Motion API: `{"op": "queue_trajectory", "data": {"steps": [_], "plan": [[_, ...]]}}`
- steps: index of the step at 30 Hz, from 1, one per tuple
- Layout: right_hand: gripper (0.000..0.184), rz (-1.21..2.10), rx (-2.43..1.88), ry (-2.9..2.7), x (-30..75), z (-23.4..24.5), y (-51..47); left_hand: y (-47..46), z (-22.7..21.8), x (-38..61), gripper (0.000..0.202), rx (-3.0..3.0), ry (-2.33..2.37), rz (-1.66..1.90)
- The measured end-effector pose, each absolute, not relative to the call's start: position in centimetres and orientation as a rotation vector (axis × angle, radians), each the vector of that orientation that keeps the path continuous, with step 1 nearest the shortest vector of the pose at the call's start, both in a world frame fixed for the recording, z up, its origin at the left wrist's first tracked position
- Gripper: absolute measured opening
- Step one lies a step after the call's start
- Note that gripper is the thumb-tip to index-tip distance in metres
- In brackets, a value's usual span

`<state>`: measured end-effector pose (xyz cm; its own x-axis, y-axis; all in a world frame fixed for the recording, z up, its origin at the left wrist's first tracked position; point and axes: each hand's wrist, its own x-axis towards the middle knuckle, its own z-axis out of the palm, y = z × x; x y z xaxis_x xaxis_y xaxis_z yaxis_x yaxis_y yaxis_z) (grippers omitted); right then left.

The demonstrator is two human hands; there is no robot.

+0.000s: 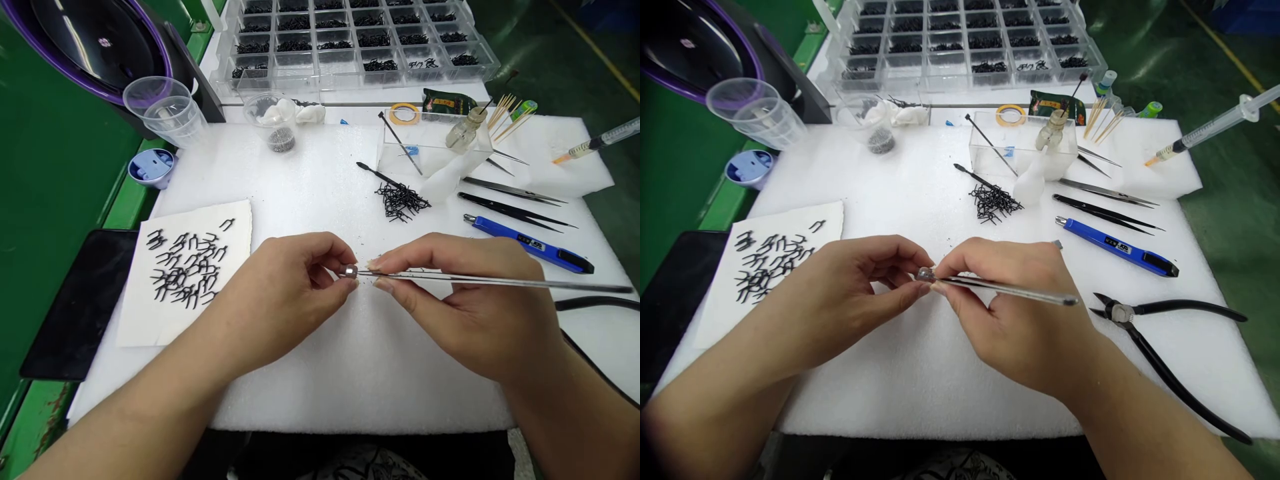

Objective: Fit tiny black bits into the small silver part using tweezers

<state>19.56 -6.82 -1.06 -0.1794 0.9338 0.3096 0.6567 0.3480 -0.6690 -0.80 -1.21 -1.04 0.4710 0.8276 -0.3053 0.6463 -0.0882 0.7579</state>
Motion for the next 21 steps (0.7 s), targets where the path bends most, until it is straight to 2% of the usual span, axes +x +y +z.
{"op": "queue_trajectory", "data": {"steps": [21], "plan": [[0.011,0.541,-1.339,-1.942,19.57,-1.06,-6.68,-1.16,-0.78,-0.78,0.012,1.776,1.243,0.219]]}}
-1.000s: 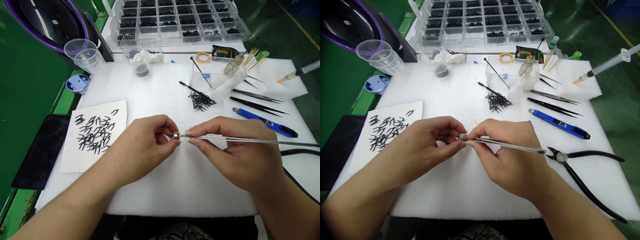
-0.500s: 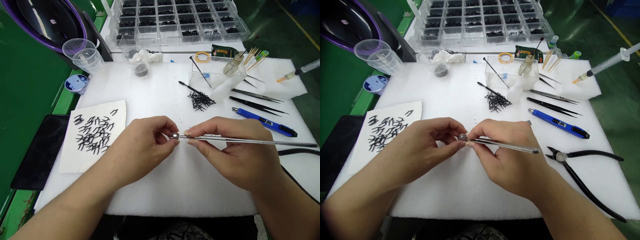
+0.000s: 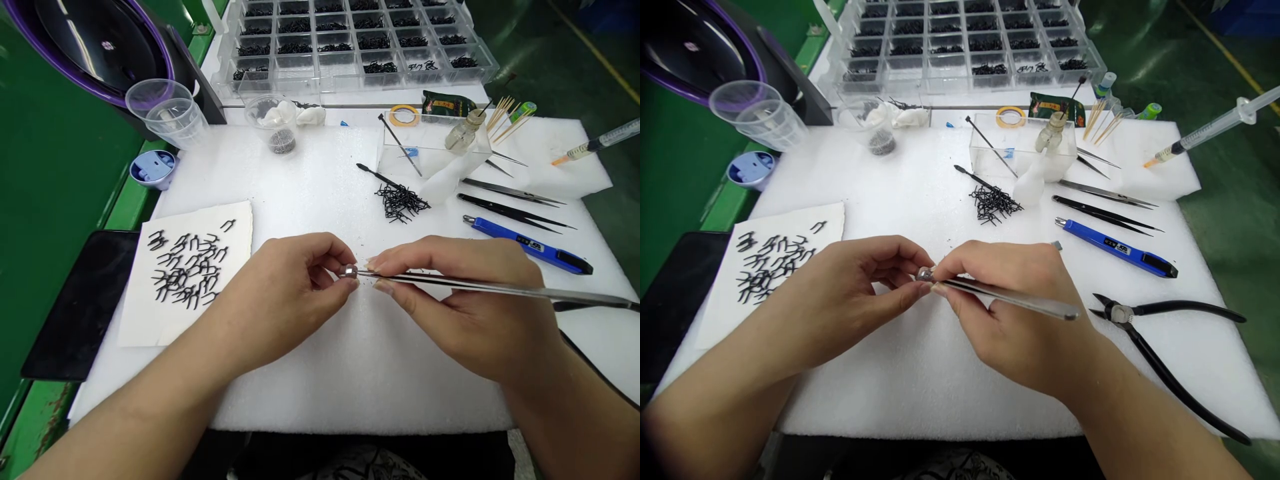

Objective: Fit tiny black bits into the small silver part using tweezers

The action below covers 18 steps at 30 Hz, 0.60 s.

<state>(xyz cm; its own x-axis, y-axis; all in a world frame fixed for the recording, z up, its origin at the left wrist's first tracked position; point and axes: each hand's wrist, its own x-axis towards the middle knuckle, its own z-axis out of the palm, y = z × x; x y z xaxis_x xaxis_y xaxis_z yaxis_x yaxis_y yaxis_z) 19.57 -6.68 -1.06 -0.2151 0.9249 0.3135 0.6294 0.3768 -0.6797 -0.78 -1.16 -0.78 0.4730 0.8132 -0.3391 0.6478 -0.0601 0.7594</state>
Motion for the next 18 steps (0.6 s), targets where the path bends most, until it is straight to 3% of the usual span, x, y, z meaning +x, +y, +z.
{"op": "queue_trajectory", "data": {"steps": [8,18], "plan": [[0.006,0.617,-1.355,-1.921,19.44,-1.03,-6.34,-1.05,-0.51,-0.72,0.015,1.773,1.252,0.21],[0.013,0.767,-1.31,-1.941,19.72,-1.3,-6.21,-0.86,-0.88,-1.08,0.018,1.721,1.201,0.177]]}}
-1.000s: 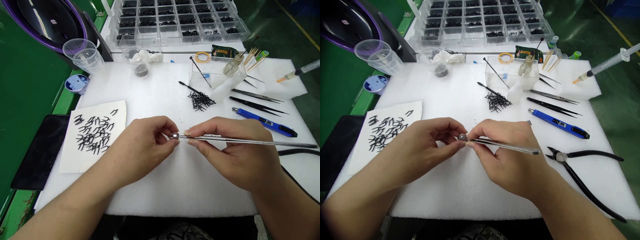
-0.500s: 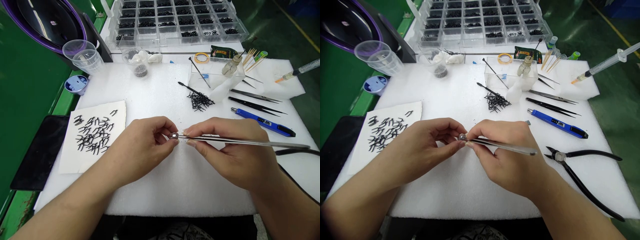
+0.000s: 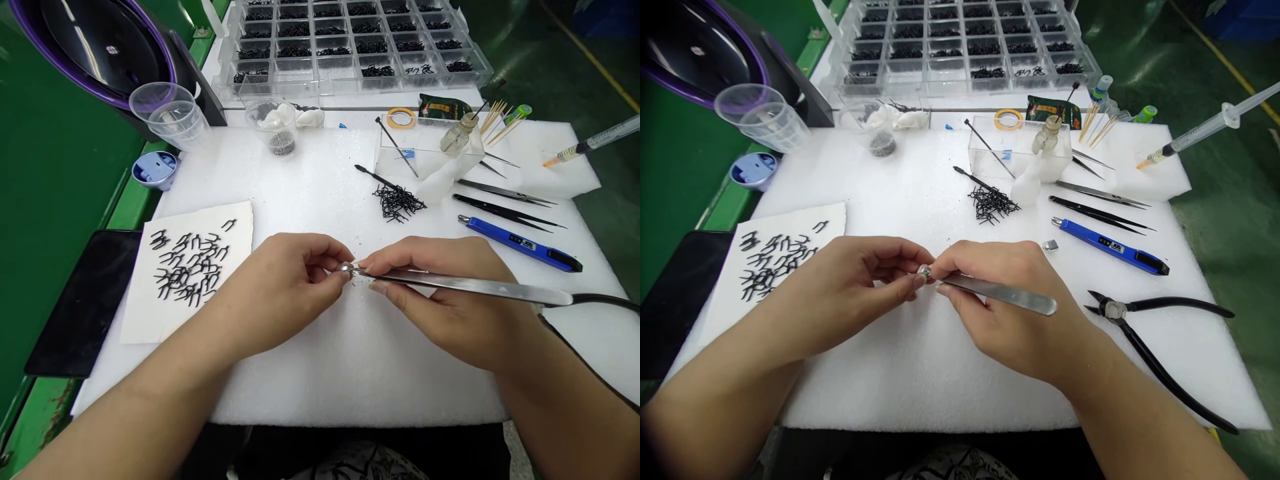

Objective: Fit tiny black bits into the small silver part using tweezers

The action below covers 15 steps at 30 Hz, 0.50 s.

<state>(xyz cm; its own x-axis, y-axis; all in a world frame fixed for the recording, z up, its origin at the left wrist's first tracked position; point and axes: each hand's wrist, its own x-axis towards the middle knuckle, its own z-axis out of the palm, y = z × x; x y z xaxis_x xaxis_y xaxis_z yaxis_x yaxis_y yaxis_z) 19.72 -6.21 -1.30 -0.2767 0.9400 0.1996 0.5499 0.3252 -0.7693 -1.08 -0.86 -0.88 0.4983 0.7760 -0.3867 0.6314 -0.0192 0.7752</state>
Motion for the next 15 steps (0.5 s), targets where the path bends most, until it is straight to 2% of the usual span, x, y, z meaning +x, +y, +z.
{"op": "queue_trajectory", "data": {"steps": [15], "plan": [[0.013,0.722,-1.29,-1.954,19.48,-1.28,-6.35,-0.51,-0.62,-0.97,0.017,1.616,1.183,0.18]]}}
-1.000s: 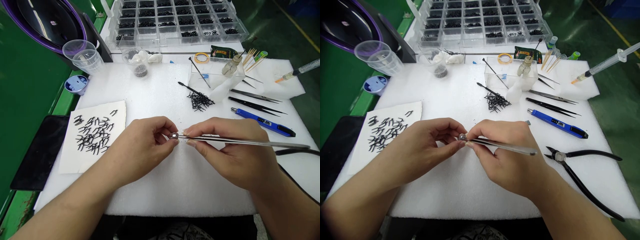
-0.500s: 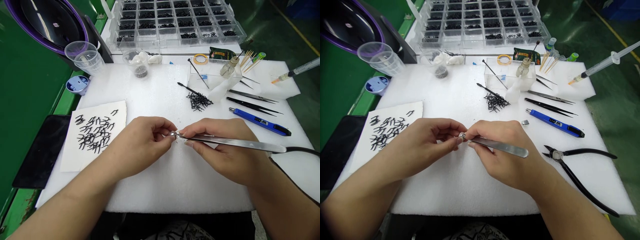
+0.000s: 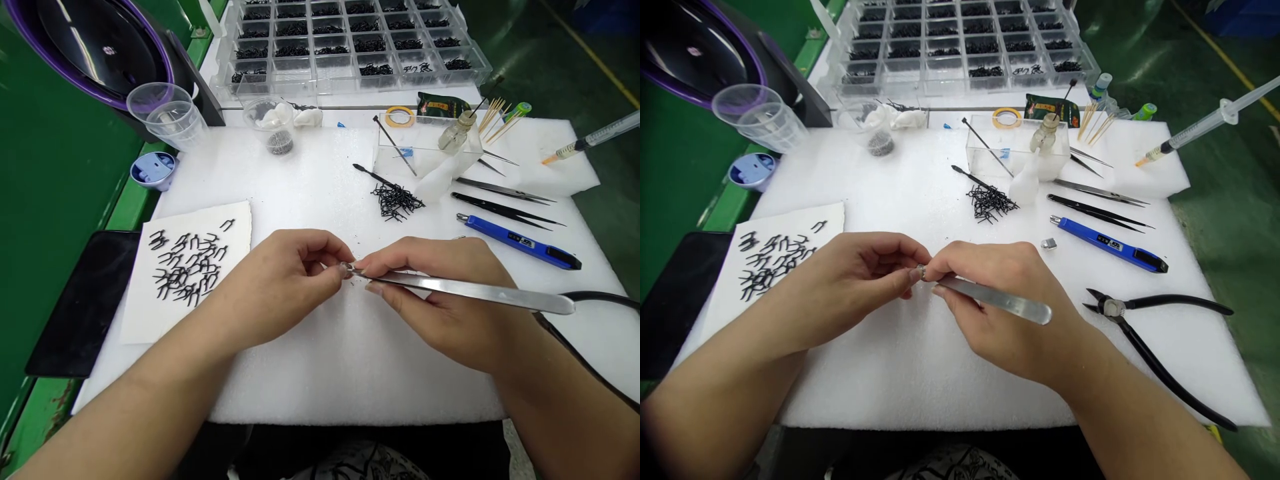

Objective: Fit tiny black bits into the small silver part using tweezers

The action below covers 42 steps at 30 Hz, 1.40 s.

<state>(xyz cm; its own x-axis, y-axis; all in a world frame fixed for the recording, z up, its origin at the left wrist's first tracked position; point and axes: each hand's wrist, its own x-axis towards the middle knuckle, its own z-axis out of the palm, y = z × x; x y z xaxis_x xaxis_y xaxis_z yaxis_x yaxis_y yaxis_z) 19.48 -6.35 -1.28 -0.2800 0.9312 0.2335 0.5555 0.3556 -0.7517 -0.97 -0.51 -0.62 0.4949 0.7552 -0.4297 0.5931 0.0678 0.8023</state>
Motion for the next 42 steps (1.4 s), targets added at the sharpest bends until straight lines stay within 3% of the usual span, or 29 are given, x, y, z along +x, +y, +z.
{"op": "queue_trajectory", "data": {"steps": [10,42], "plan": [[0.006,0.62,-1.44,-1.725,20.5,-0.9,-5.8,-0.5,-0.9,-1.5,0.014,1.608,1.175,0.207],[0.008,0.604,-1.493,-1.948,20.3,-3.2,-5.3,-1.2,-0.5,-1.5,0.011,1.706,1.251,0.323]]}}
